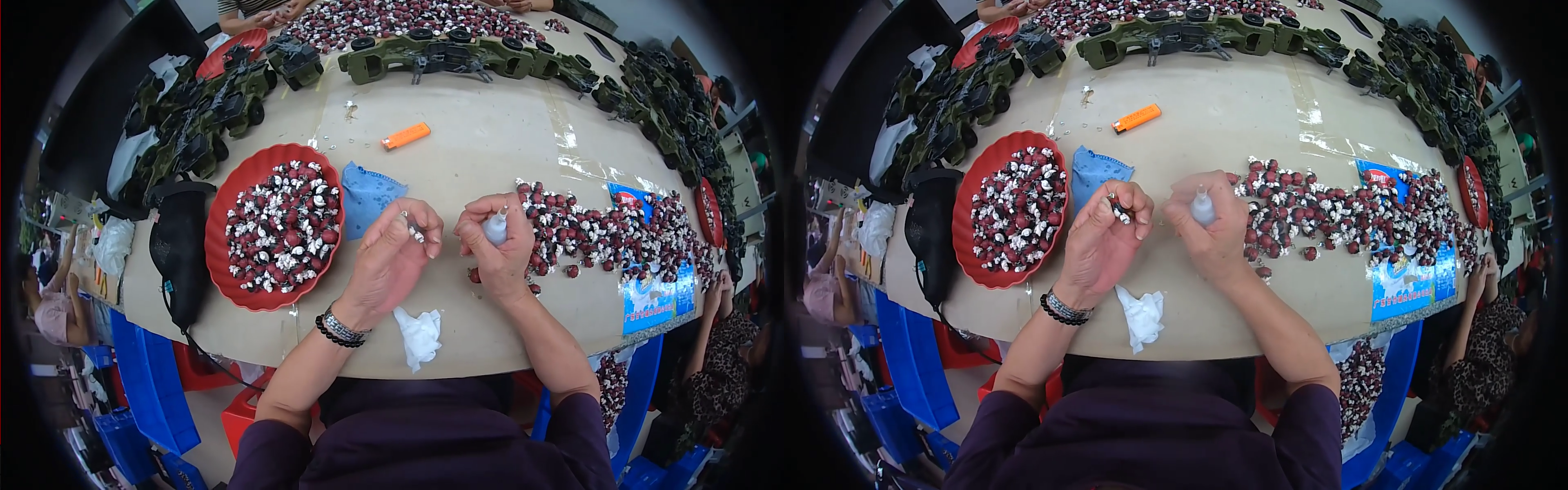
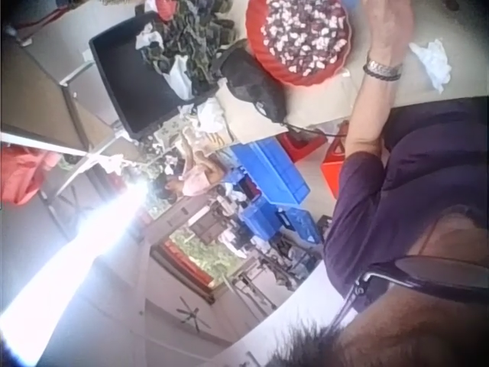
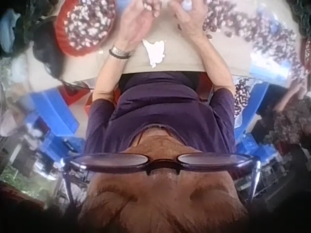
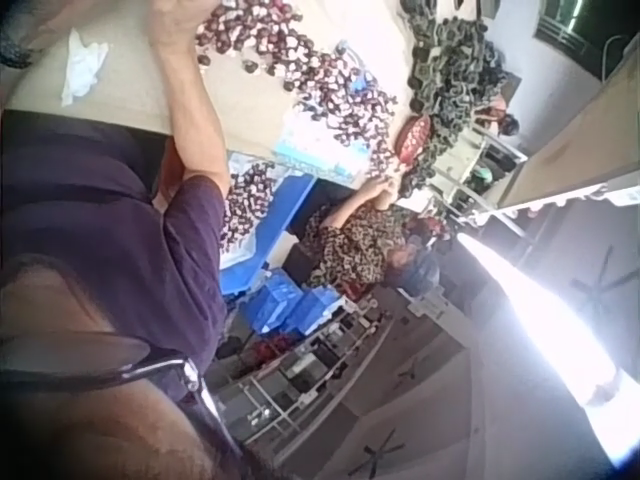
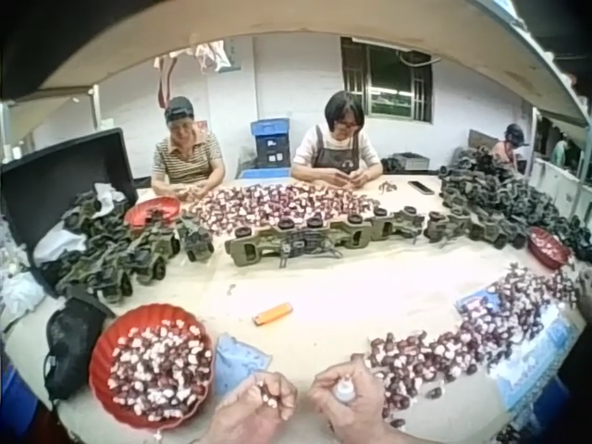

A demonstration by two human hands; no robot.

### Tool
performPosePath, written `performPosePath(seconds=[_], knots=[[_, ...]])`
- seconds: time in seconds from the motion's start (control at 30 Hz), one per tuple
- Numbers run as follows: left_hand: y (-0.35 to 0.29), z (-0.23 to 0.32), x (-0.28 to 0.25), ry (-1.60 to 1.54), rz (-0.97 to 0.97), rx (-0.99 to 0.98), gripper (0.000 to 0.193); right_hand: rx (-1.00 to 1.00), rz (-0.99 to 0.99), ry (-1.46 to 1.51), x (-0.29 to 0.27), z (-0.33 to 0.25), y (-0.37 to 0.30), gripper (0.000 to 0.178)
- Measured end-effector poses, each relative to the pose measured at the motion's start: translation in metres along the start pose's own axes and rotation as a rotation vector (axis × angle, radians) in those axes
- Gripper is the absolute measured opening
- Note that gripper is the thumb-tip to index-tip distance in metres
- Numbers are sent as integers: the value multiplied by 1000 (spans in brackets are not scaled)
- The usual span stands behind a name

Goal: The person assembles small toy parts by hand, applying glue from a squeeze bottle onto the components and joining the pieces together.

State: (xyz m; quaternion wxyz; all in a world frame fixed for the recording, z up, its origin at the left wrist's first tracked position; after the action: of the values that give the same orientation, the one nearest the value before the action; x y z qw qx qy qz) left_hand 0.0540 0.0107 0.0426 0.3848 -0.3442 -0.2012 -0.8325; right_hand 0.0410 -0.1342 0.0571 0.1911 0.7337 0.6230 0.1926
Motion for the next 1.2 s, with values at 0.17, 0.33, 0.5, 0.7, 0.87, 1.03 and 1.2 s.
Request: performPosePath(seconds=[0.17, 0.33, 0.5, 0.7, 0.87, 1.03, 1.2], knots=[[0, 1, 4, 11, -58, -8, 34, 0, 16, -31, -2, 1, 1, 15], [-2, 2, 10, -6, 14, 2, 31, 78, -23, -50, -1, 5, 3, 20], [-6, -12, 24, 193, -101, -11, 35, 73, -120, 10, 1, 17, 7, 30], [-16, -28, 34, 510, -226, -63, 37, 48, -381, -301, 10, 17, 16, 32], [-18, -28, 42, 569, -271, -55, 36, -63, -398, -621, 23, 17, 17, 32], [-18, -28, 43, 607, -258, -58, 35, -96, -380, -653, 31, 23, 17, 30], [-19, -27, 45, 619, -255, -29, 33, -71, -364, -673, 31, 25, 17, 29]])
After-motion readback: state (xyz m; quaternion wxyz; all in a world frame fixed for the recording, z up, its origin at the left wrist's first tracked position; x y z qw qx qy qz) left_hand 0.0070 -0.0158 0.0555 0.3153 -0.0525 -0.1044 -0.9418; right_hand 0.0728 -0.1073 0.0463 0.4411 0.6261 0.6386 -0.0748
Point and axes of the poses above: each hand's wrist, its own y-axis towards the middle knuckle, its own x-axis out of the palm, z = x × y, the point moved 6 cm from there along y, towards the middle knuckle, and after that the axes turned 11 degrees about -x, right-handed, at the moved point
